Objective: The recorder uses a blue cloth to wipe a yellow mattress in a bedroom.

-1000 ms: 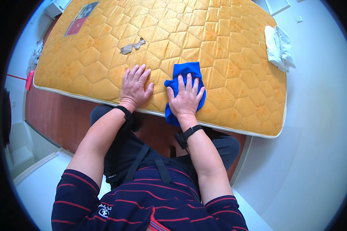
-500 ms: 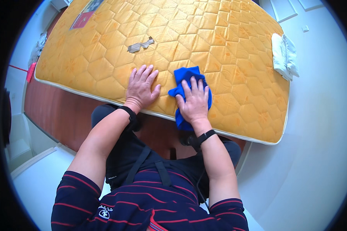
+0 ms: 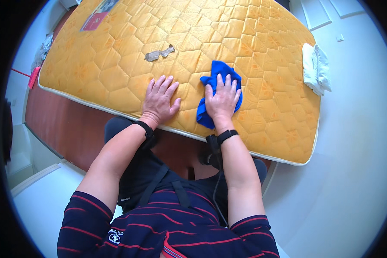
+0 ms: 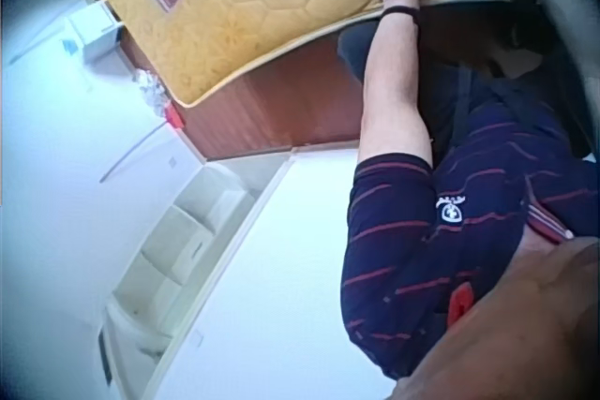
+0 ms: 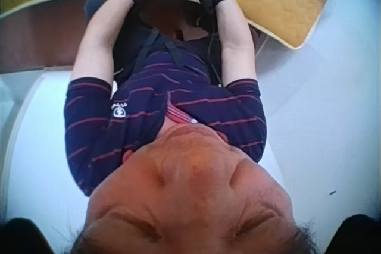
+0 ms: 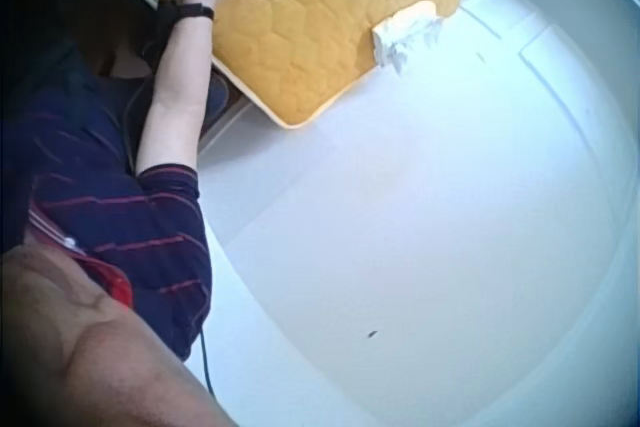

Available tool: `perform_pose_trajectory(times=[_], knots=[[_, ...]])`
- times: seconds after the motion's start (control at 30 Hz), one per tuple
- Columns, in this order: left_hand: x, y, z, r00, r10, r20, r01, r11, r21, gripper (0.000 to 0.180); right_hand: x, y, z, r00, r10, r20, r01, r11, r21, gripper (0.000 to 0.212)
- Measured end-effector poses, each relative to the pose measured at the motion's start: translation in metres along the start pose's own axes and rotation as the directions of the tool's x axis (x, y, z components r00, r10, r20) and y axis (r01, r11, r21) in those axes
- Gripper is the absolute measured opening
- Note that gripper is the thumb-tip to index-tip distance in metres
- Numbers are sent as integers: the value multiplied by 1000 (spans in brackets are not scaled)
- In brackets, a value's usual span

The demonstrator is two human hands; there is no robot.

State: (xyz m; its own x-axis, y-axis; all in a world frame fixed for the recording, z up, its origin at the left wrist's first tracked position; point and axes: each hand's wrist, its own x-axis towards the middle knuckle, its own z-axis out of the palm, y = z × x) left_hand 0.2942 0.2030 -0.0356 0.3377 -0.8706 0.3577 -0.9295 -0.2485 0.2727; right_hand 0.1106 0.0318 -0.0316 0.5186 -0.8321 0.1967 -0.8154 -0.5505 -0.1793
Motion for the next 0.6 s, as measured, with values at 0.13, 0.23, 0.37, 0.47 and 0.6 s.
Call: perform_pose_trajectory(times=[0.13,0.23,0.37,0.47,0.6], knots=[[-2,-1,2,1000,-4,0,4,1000,2,59,-48,-14,-11,999,-30,20,30,999,22,70],[0,0,0,1000,13,-17,-13,1000,-5,59,-86,-15,-17,995,-102,-10,102,993,54,70],[1,1,-1,1000,9,-14,-9,1000,-2,59,-96,-9,-21,990,-143,19,141,987,83,72],[1,0,-3,1000,15,-13,-15,1000,-6,59,-66,-3,-22,989,-142,41,138,987,86,73],[4,1,-5,1000,21,-11,-21,1000,-13,59,-6,13,-7,996,-75,49,73,997,33,73]])
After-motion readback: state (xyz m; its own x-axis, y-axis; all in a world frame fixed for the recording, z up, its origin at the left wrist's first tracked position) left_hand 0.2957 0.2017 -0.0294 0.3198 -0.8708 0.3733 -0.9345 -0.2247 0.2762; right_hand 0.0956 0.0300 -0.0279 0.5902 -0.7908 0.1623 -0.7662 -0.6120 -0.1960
